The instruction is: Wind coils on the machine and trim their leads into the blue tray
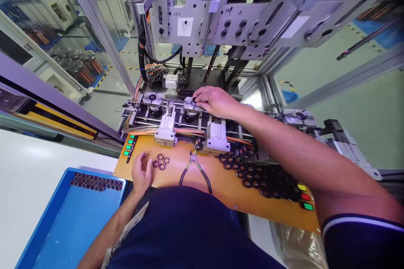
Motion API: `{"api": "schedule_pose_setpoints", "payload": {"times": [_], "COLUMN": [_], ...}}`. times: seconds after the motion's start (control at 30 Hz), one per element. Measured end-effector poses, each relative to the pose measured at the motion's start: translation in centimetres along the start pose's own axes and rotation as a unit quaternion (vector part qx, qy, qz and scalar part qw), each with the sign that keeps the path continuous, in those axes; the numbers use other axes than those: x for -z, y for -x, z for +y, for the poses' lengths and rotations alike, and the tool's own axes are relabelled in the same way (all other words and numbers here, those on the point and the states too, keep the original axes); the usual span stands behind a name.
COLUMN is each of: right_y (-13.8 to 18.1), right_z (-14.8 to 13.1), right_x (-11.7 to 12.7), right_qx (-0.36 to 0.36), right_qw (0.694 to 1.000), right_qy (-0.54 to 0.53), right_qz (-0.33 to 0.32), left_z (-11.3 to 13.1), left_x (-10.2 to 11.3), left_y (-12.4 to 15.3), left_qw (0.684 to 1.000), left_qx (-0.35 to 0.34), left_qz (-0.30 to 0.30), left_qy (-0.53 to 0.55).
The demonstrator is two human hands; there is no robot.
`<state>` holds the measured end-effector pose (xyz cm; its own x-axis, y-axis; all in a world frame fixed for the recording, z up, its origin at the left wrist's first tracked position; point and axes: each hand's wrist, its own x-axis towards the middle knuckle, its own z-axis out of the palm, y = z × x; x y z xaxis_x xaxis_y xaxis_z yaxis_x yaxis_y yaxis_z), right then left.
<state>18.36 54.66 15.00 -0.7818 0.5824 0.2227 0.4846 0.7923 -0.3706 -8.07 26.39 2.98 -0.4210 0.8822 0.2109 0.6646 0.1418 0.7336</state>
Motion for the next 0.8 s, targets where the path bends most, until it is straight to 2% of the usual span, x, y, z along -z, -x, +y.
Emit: {"api": "schedule_pose_setpoints", "payload": {"times": [0.23, 0.57, 0.67, 0.73, 0.8], "right_y": [-0.5, 2.6, 3.6, 5.6, 8.7], "right_z": [-1.5, -2.5, -3.5, -5.4, -8.3], "right_x": [0.4, -0.3, 0.5, 1.2, 1.2], "right_qx": [-0.035, -0.010, -0.027, -0.040, -0.035], "right_qw": [0.997, 0.995, 0.995, 0.992, 0.978], "right_qy": [0.067, 0.092, 0.095, 0.079, 0.026], "right_qz": [-0.032, -0.041, 0.010, 0.094, 0.205], "left_z": [-0.1, 0.0, 0.3, 1.1, 2.7], "left_x": [-0.1, -0.3, 0.3, 1.4, 2.9], "left_y": [-0.2, -0.1, -0.1, -0.4, -1.5], "left_qw": [1.000, 0.999, 0.998, 0.997, 0.993], "left_qx": [-0.013, -0.021, -0.043, -0.065, -0.096], "left_qz": [-0.002, 0.012, 0.018, 0.031, 0.047], "left_qy": [-0.009, -0.021, -0.031, -0.040, -0.045]}}
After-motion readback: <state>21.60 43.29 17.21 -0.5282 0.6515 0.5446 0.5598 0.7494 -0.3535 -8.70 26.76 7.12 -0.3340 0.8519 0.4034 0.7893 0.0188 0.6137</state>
